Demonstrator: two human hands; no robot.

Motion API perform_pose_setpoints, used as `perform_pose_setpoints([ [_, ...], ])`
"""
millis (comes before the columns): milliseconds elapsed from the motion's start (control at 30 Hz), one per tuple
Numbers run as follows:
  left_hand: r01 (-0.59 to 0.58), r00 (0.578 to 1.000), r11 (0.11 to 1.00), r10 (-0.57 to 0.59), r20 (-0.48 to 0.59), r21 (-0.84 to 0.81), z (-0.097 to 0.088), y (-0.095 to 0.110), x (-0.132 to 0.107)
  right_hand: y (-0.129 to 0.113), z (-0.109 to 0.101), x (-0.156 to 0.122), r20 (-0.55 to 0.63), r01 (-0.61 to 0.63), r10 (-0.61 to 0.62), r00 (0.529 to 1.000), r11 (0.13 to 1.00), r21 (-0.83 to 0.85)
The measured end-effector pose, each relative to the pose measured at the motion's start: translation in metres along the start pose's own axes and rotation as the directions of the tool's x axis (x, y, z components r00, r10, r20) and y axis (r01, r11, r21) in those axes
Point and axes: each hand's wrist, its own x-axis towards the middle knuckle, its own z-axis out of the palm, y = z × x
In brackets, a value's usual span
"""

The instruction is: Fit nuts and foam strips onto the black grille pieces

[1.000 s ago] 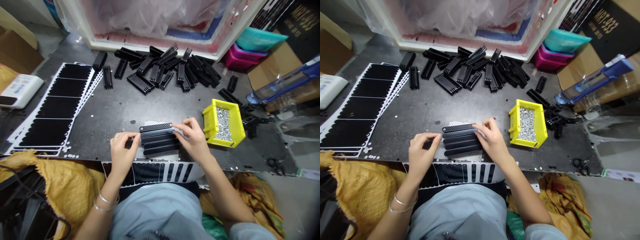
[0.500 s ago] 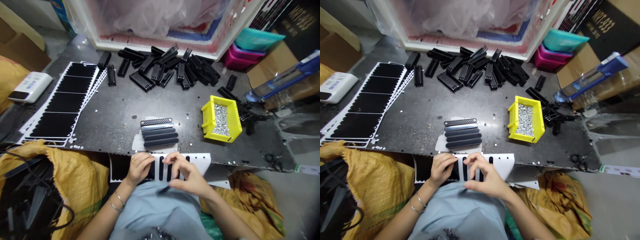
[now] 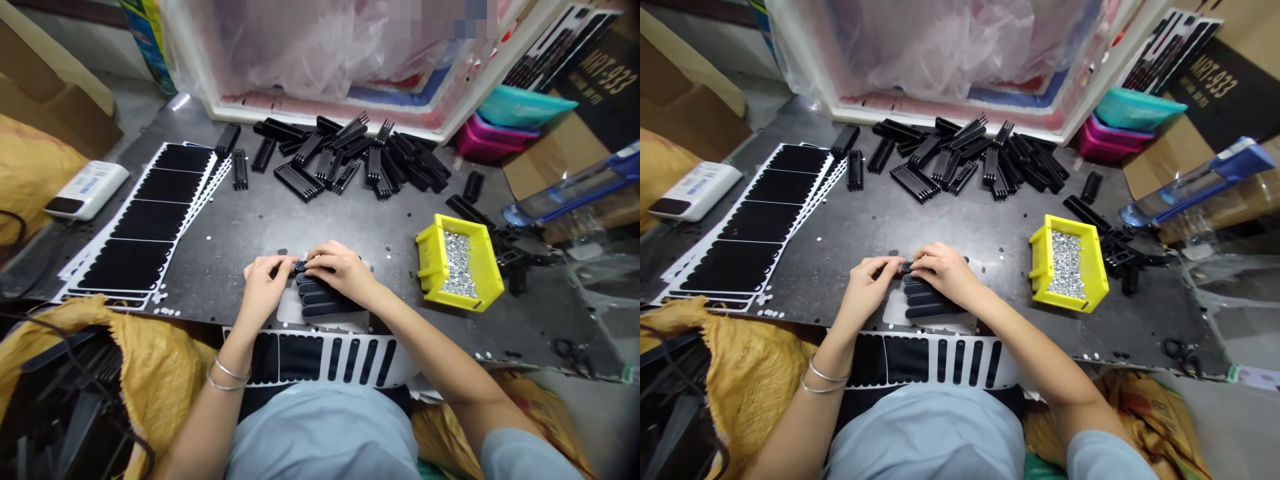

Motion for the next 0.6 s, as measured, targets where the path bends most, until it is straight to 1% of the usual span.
perform_pose_setpoints([
  [100,0.008,1.0,0.997,-0.007,0.013,-0.072,0.004,-0.005,0.0,0.003,0.0,0.003,0.001,0.01,-0.01,1.0,1.0,0.027],
  [200,0.01,1.0,0.994,-0.007,0.021,-0.111,0.005,-0.007,-0.001,0.004,0.001,0.003,0.009,0.0,0.0,1.0,1.0,0.026],
  [300,0.034,0.999,0.995,-0.032,0.019,-0.097,0.006,-0.006,0.0,0.004,0.004,0.005,0.025,0.01,-0.01,1.0,1.0,0.014],
  [367,0.043,0.999,0.996,-0.042,0.011,-0.077,0.006,-0.005,0.001,0.003,0.0,0.005,0.053,0.024,-0.023,0.998,1.0,-0.012],
  [433,0.039,0.999,0.997,-0.039,0.007,-0.069,0.006,-0.004,0.001,0.001,-0.011,0.002,0.071,0.01,-0.007,0.997,0.999,-0.051],
  [467,0.036,0.999,0.997,-0.036,0.007,-0.07,0.006,-0.004,0.001,0.001,-0.019,-0.001,0.073,-0.019,0.024,0.997,0.998,-0.062],
  [533,0.029,1.0,0.997,-0.029,0.007,-0.072,0.006,-0.004,0.001,0.002,-0.036,-0.011,0.068,-0.123,0.126,0.99,0.992,-0.043],
  [600,0.024,1.0,0.997,-0.024,0.007,-0.07,0.006,-0.005,0.001,0.008,-0.049,-0.021,0.048,-0.222,0.22,0.974,0.975,0.032],
])
